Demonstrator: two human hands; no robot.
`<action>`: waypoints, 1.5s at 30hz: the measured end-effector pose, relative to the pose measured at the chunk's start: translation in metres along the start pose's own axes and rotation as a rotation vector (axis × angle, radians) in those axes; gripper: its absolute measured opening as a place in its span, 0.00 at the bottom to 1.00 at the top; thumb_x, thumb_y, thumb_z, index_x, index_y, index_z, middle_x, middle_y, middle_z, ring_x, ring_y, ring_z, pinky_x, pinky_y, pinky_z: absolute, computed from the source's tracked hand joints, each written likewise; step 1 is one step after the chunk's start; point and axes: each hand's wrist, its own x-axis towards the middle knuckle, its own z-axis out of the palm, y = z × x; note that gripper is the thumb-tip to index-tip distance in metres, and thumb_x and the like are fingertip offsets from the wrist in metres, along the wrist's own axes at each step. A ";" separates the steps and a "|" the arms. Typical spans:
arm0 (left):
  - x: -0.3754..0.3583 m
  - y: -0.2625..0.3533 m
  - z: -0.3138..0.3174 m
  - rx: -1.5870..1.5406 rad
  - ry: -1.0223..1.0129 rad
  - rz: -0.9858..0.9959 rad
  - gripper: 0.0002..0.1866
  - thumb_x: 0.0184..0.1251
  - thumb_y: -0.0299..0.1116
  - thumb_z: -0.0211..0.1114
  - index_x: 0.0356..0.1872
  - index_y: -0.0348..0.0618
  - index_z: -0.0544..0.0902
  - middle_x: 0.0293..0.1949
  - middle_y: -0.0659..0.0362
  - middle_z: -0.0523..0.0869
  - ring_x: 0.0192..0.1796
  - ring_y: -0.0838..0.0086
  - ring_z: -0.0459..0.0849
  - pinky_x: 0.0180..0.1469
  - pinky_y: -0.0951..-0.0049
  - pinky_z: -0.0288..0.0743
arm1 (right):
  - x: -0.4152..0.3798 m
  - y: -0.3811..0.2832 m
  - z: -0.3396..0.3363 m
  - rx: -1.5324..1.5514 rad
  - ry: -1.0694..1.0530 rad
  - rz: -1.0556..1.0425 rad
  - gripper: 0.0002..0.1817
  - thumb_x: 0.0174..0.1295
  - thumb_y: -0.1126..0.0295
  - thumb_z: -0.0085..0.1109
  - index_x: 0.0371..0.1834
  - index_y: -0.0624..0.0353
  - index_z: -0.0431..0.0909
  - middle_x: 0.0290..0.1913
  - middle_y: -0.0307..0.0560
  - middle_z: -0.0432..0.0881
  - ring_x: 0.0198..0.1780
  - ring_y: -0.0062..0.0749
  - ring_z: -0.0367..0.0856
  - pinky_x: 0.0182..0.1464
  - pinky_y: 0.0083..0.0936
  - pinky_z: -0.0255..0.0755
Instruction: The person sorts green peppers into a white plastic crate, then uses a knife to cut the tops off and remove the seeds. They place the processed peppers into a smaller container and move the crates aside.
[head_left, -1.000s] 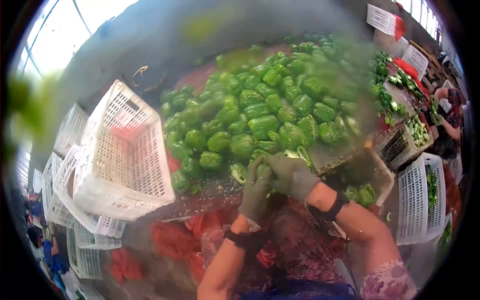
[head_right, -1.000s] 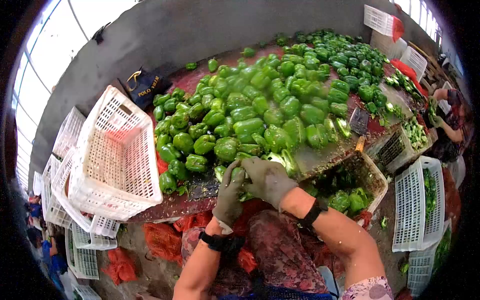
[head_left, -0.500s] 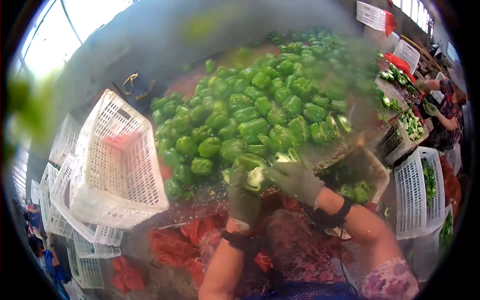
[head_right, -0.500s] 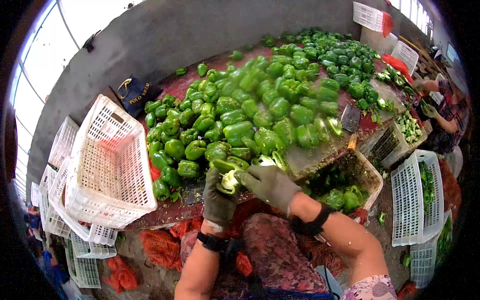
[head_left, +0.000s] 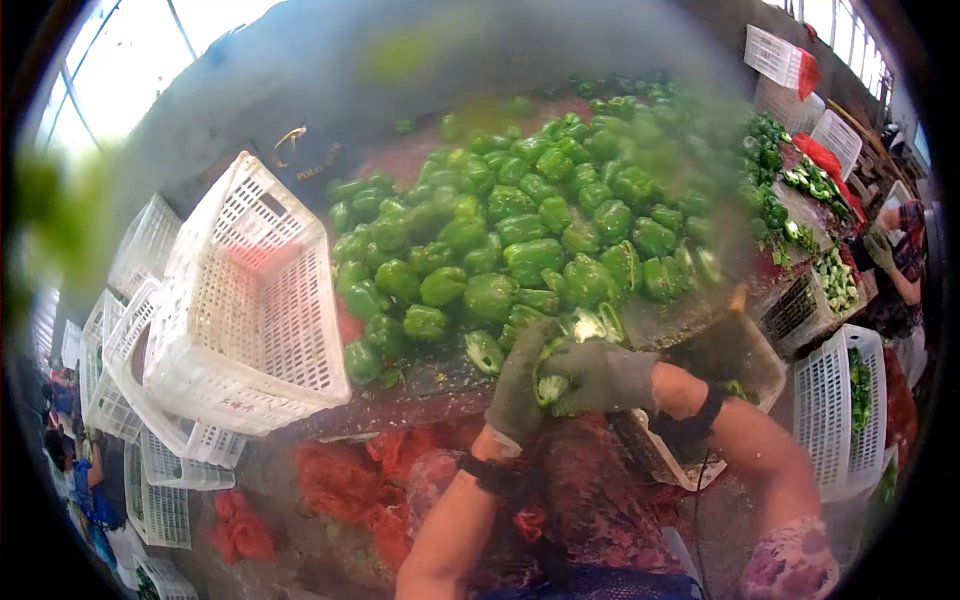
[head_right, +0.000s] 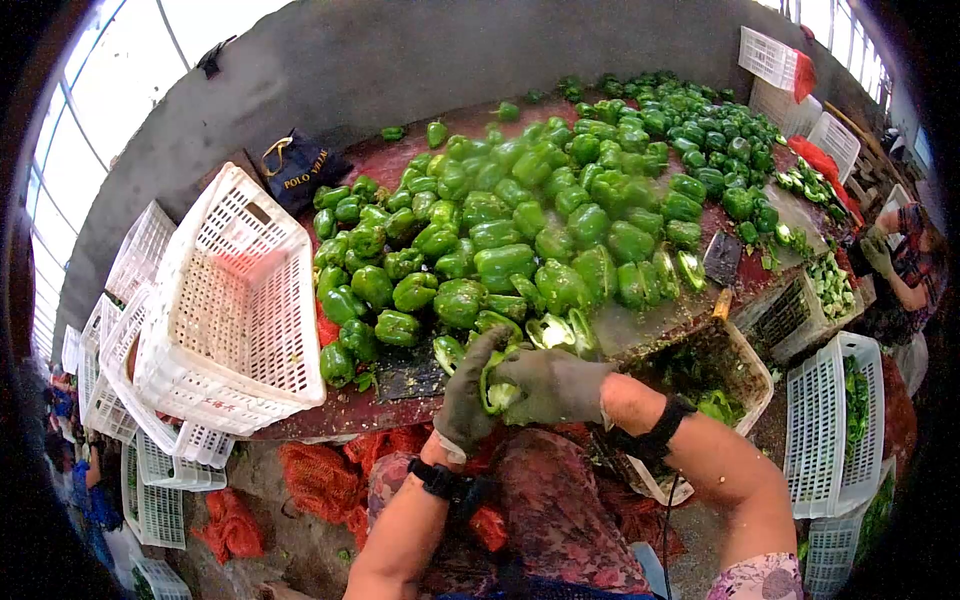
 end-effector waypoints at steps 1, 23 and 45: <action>0.003 -0.006 -0.007 0.057 -0.021 0.012 0.18 0.80 0.43 0.52 0.60 0.45 0.75 0.54 0.56 0.82 0.56 0.67 0.82 0.56 0.62 0.81 | 0.001 0.002 0.003 -0.012 -0.024 0.011 0.23 0.55 0.62 0.71 0.53 0.58 0.79 0.47 0.53 0.82 0.47 0.49 0.85 0.47 0.41 0.77; 0.019 -0.016 -0.026 -0.084 0.088 0.088 0.16 0.78 0.39 0.51 0.56 0.41 0.77 0.46 0.54 0.85 0.45 0.64 0.87 0.44 0.64 0.87 | -0.054 0.028 0.020 -0.037 0.806 0.217 0.22 0.55 0.63 0.69 0.51 0.58 0.77 0.42 0.57 0.81 0.43 0.52 0.83 0.41 0.42 0.78; 0.034 -0.029 0.020 0.397 -0.051 0.091 0.32 0.74 0.35 0.58 0.75 0.43 0.61 0.68 0.52 0.73 0.67 0.65 0.73 0.70 0.68 0.67 | -0.025 0.036 0.032 0.804 0.550 0.392 0.13 0.68 0.65 0.60 0.46 0.63 0.82 0.38 0.42 0.85 0.40 0.18 0.78 0.42 0.26 0.75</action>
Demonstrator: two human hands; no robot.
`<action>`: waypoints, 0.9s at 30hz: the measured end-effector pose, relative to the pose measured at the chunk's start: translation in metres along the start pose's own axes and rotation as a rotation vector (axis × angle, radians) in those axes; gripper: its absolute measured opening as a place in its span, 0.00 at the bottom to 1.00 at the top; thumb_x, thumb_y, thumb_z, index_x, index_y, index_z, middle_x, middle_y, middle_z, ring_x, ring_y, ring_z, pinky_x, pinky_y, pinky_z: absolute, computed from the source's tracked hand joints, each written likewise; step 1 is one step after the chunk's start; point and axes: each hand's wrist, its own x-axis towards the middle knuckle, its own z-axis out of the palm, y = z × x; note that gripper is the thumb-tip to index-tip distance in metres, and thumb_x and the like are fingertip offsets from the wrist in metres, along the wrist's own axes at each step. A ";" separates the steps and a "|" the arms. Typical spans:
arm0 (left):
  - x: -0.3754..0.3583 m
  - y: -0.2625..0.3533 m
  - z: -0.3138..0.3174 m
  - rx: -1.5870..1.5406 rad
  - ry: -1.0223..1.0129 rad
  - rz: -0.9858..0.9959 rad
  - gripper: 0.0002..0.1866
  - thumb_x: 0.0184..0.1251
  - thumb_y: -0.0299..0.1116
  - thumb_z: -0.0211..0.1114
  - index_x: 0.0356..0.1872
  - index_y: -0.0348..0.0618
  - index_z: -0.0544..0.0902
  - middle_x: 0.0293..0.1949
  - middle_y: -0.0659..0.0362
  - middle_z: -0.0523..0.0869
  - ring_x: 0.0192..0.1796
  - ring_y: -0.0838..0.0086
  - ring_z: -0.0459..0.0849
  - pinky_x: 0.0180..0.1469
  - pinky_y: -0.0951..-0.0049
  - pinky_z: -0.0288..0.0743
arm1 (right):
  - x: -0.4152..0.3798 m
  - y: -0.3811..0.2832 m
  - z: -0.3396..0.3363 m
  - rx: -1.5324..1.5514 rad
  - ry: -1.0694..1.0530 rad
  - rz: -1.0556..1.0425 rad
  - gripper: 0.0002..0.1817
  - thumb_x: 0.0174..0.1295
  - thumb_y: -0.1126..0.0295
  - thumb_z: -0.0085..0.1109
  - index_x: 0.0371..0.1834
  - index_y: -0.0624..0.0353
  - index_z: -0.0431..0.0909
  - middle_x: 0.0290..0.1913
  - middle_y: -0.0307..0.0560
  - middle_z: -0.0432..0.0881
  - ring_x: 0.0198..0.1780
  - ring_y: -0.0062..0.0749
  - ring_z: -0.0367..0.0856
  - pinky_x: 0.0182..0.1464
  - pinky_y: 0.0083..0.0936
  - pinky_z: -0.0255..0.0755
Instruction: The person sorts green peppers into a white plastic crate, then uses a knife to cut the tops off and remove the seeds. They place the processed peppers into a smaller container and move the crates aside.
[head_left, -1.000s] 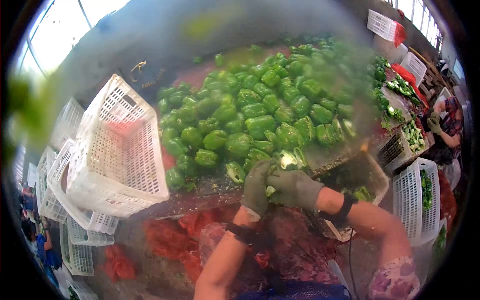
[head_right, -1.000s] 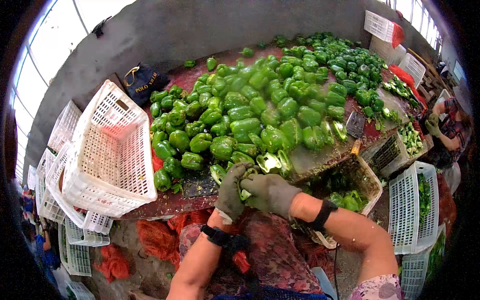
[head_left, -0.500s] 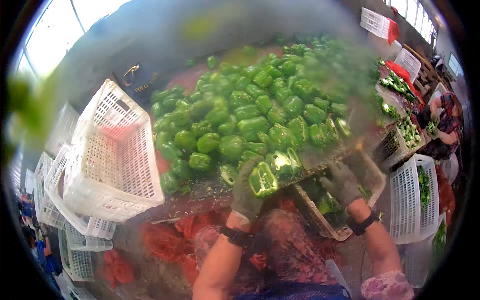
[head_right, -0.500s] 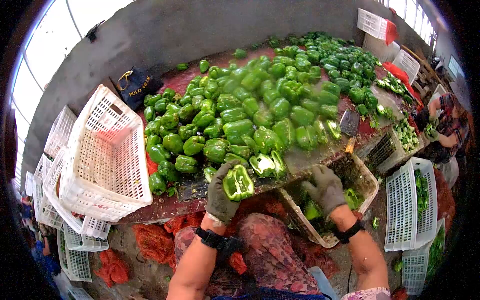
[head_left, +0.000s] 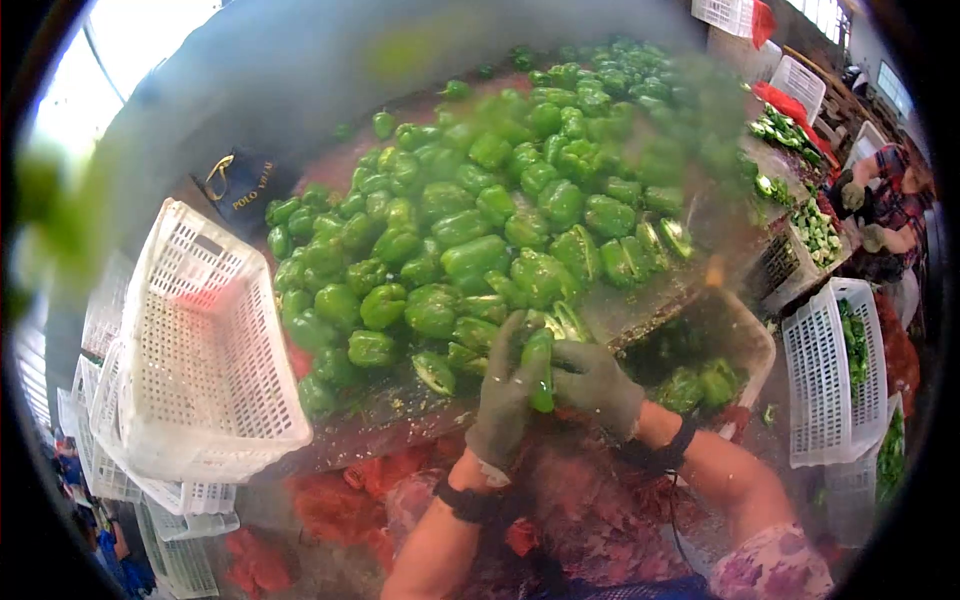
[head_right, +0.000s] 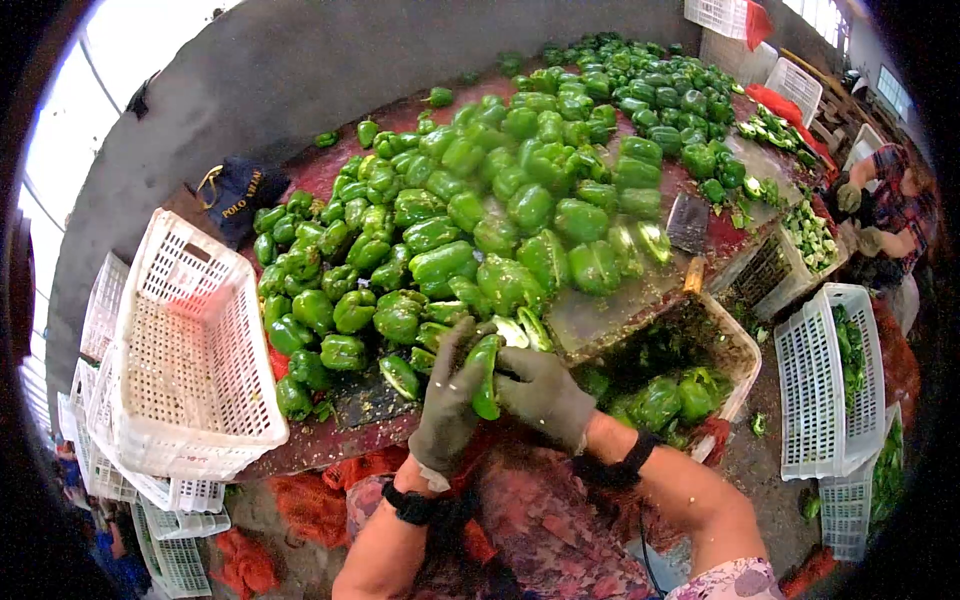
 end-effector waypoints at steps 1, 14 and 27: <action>-0.002 0.006 0.002 0.138 -0.056 -0.090 0.39 0.66 0.30 0.65 0.77 0.43 0.58 0.69 0.52 0.71 0.68 0.67 0.71 0.71 0.68 0.64 | -0.003 0.004 -0.008 -0.109 0.047 -0.049 0.12 0.67 0.67 0.61 0.45 0.65 0.82 0.38 0.40 0.85 0.39 0.17 0.77 0.41 0.25 0.76; 0.012 -0.012 0.005 0.016 -0.076 -0.073 0.40 0.56 0.17 0.63 0.74 0.43 0.63 0.64 0.51 0.77 0.61 0.64 0.80 0.61 0.58 0.80 | -0.035 0.031 -0.078 -0.860 0.356 -0.224 0.13 0.61 0.72 0.57 0.48 0.59 0.81 0.41 0.58 0.84 0.43 0.57 0.83 0.46 0.42 0.79; -0.005 -0.014 0.009 0.094 0.061 -0.389 0.36 0.61 0.25 0.66 0.73 0.42 0.64 0.60 0.56 0.77 0.60 0.71 0.77 0.64 0.69 0.73 | 0.022 0.016 -0.055 -1.062 -0.026 -0.634 0.20 0.54 0.67 0.64 0.52 0.56 0.79 0.45 0.50 0.83 0.46 0.49 0.82 0.44 0.41 0.75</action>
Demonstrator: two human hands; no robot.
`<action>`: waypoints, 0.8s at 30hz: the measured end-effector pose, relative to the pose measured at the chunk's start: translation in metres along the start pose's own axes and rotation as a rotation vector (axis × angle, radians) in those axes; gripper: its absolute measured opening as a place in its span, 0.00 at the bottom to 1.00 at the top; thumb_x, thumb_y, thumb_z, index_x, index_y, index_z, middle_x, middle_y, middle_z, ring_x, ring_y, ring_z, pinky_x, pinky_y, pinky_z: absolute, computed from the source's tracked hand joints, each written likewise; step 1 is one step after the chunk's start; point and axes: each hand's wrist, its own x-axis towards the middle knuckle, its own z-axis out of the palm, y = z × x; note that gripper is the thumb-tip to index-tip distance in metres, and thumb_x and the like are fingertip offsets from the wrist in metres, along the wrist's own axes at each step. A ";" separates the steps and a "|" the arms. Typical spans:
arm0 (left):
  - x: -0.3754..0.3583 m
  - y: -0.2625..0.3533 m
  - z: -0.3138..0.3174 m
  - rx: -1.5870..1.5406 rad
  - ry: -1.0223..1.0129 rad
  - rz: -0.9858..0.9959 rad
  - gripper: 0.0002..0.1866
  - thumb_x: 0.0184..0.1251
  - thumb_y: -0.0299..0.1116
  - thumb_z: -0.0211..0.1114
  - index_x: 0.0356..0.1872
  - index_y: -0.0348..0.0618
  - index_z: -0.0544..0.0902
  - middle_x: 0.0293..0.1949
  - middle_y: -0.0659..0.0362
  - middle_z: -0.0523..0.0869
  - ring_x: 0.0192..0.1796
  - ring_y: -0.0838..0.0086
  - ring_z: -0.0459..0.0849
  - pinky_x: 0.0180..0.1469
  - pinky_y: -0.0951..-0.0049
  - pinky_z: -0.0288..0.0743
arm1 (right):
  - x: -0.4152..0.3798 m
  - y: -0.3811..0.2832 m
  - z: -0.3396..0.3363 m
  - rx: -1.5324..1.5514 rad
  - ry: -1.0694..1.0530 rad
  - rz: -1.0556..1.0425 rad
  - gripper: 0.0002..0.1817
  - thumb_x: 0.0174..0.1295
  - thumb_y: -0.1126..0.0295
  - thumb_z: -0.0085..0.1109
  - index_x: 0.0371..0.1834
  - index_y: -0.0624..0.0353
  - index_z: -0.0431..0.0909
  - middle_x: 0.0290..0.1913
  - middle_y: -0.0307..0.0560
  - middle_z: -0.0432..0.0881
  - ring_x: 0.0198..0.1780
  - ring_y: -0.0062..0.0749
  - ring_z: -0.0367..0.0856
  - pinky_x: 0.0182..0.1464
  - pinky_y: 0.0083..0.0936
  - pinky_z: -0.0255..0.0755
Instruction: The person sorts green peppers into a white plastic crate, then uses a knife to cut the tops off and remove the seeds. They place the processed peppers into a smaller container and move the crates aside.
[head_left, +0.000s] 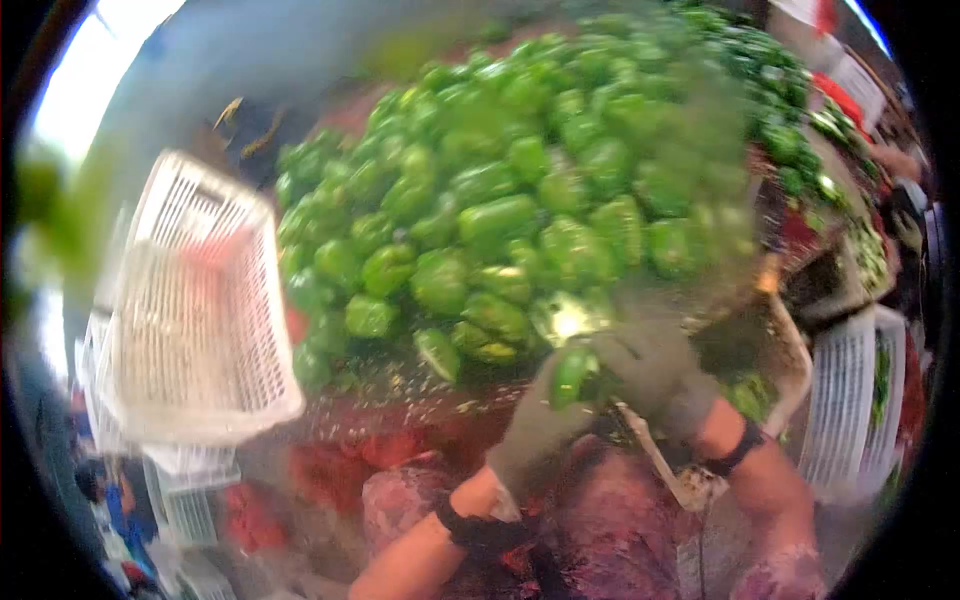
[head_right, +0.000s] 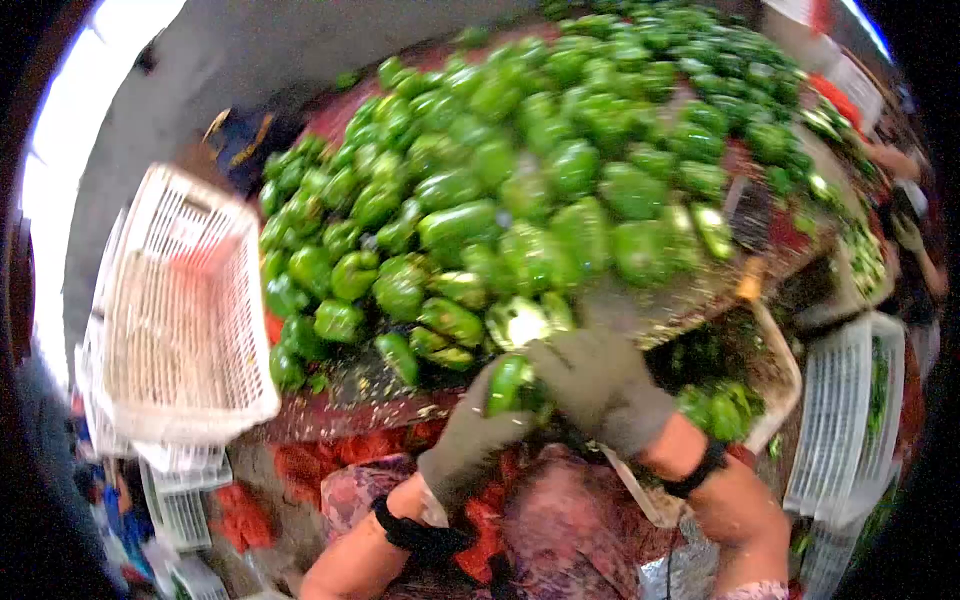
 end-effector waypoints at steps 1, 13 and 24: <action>0.002 -0.003 -0.007 0.031 -0.012 0.039 0.37 0.61 0.26 0.66 0.73 0.42 0.64 0.61 0.56 0.76 0.62 0.72 0.75 0.65 0.69 0.72 | 0.004 0.002 0.004 0.005 -0.036 -0.039 0.20 0.54 0.68 0.64 0.52 0.55 0.78 0.45 0.47 0.83 0.47 0.45 0.83 0.45 0.41 0.75; -0.003 0.014 -0.016 0.215 -0.003 0.067 0.40 0.58 0.25 0.62 0.75 0.39 0.58 0.65 0.44 0.73 0.67 0.61 0.73 0.71 0.66 0.64 | 0.026 0.020 -0.021 -0.189 -0.329 -0.216 0.18 0.50 0.68 0.64 0.47 0.52 0.82 0.45 0.43 0.84 0.46 0.43 0.83 0.53 0.43 0.74; -0.038 0.003 0.009 1.005 0.720 1.023 0.37 0.63 0.27 0.54 0.75 0.28 0.55 0.64 0.34 0.71 0.66 0.44 0.73 0.65 0.55 0.72 | -0.040 0.018 0.006 0.561 0.341 0.384 0.24 0.65 0.66 0.57 0.65 0.55 0.72 0.66 0.49 0.73 0.64 0.41 0.73 0.62 0.38 0.72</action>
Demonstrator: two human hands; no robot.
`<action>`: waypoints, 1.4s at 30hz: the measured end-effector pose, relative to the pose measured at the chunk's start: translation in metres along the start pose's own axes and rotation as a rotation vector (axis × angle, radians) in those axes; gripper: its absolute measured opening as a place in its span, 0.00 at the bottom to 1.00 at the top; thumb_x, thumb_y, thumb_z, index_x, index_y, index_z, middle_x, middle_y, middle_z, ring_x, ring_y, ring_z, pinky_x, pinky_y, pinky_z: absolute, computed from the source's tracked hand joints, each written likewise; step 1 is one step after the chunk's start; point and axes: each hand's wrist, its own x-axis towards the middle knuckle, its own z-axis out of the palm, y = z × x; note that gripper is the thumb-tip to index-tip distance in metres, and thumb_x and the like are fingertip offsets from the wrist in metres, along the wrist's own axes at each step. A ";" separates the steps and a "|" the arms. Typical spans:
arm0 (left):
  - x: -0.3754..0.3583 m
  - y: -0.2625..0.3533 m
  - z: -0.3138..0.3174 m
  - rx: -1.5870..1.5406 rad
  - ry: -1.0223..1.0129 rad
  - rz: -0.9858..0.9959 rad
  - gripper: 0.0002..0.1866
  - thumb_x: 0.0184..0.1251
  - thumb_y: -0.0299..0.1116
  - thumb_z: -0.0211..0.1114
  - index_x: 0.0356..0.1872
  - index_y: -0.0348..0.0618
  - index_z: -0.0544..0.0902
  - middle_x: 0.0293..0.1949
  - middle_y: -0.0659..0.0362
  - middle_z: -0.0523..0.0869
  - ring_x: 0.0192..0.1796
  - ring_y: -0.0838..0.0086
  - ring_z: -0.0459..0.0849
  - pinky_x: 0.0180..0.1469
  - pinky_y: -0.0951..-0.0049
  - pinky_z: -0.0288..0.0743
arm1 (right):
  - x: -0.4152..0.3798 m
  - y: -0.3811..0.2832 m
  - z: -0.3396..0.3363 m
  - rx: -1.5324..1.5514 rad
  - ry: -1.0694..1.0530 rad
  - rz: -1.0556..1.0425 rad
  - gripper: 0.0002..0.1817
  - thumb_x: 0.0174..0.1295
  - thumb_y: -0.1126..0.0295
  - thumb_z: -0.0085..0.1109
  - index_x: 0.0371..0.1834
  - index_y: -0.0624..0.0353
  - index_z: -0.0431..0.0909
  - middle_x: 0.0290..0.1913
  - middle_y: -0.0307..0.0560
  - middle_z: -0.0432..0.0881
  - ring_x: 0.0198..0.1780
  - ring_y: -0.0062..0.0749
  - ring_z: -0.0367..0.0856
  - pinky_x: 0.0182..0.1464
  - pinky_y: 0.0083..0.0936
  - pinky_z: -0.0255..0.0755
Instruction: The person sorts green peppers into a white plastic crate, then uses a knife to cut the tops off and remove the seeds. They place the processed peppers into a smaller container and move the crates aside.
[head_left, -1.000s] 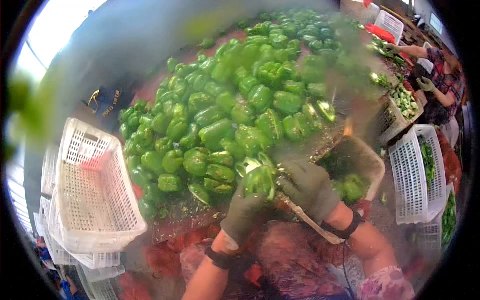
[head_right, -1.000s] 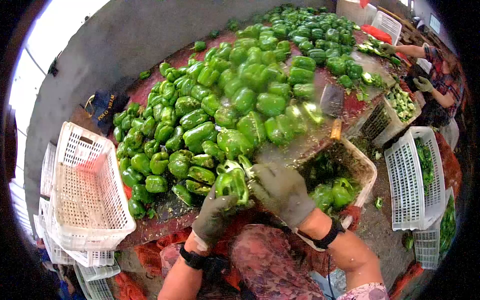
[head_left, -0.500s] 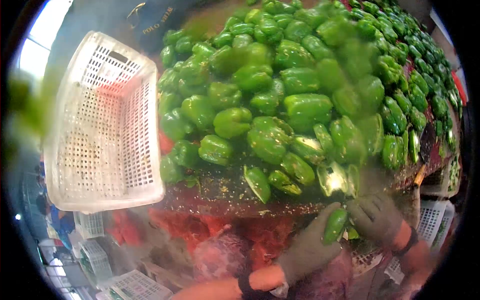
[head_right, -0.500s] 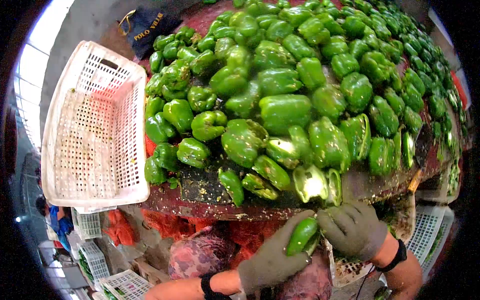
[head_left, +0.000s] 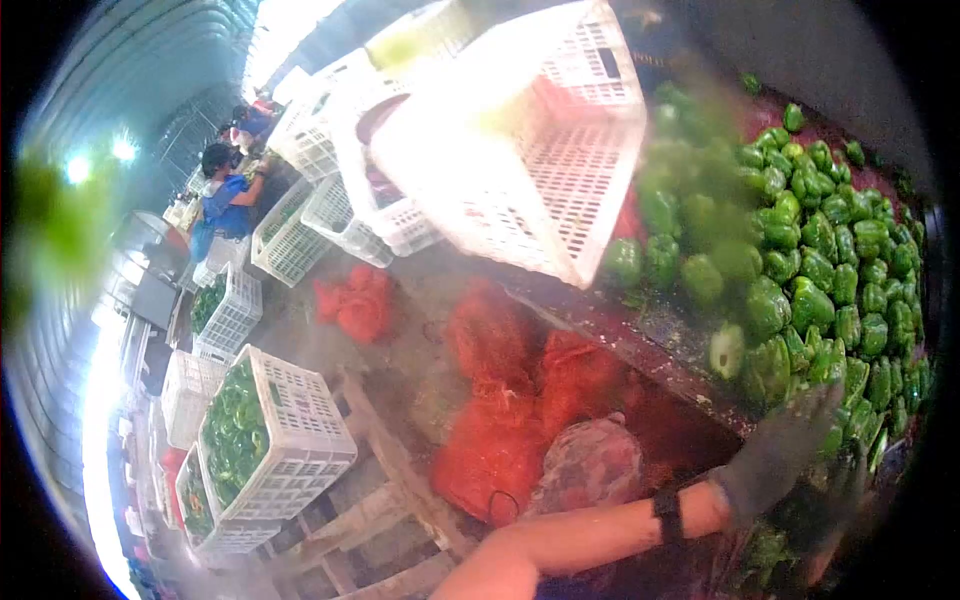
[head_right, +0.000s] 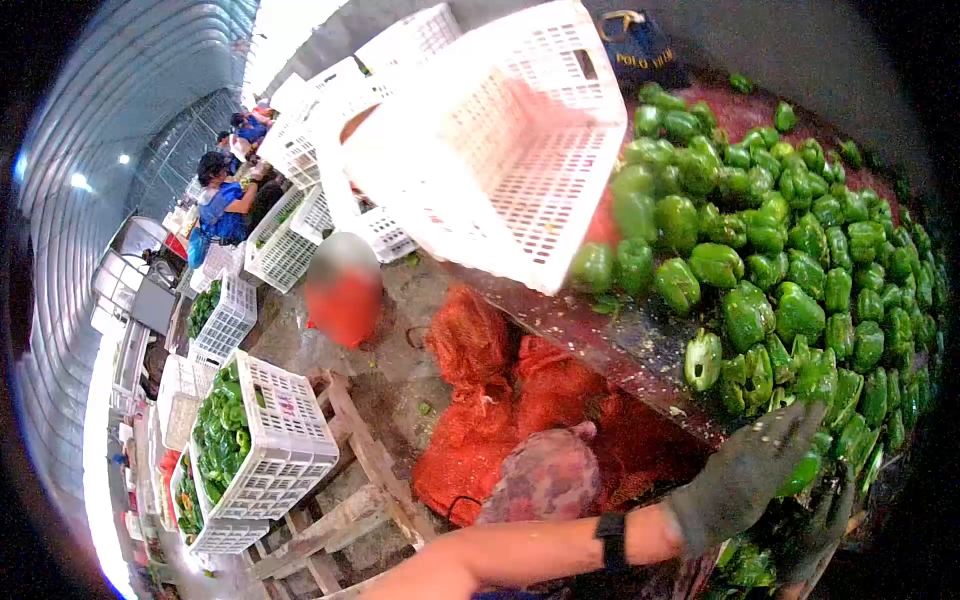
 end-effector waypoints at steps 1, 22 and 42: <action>-0.001 0.010 0.006 0.073 -0.175 0.084 0.36 0.64 0.28 0.54 0.74 0.28 0.57 0.64 0.35 0.72 0.65 0.45 0.74 0.63 0.55 0.73 | -0.002 -0.007 -0.002 0.009 0.008 0.011 0.24 0.65 0.66 0.57 0.66 0.55 0.71 0.66 0.49 0.73 0.64 0.41 0.73 0.62 0.38 0.72; -0.295 -0.068 -0.334 0.026 0.752 -0.725 0.25 0.64 0.25 0.66 0.63 0.43 0.75 0.55 0.57 0.82 0.53 0.73 0.82 0.56 0.71 0.79 | -0.024 -0.019 0.061 -0.189 -0.433 0.038 0.26 0.71 0.64 0.52 0.72 0.55 0.65 0.72 0.49 0.65 0.66 0.45 0.71 0.65 0.42 0.72; -0.279 -0.075 -0.322 -0.657 0.895 -0.818 0.24 0.64 0.24 0.59 0.63 0.37 0.71 0.48 0.54 0.81 0.46 0.65 0.85 0.46 0.65 0.85 | -0.172 0.263 -0.091 0.558 -0.205 0.844 0.28 0.77 0.63 0.47 0.78 0.54 0.59 0.78 0.49 0.57 0.69 0.48 0.70 0.68 0.45 0.73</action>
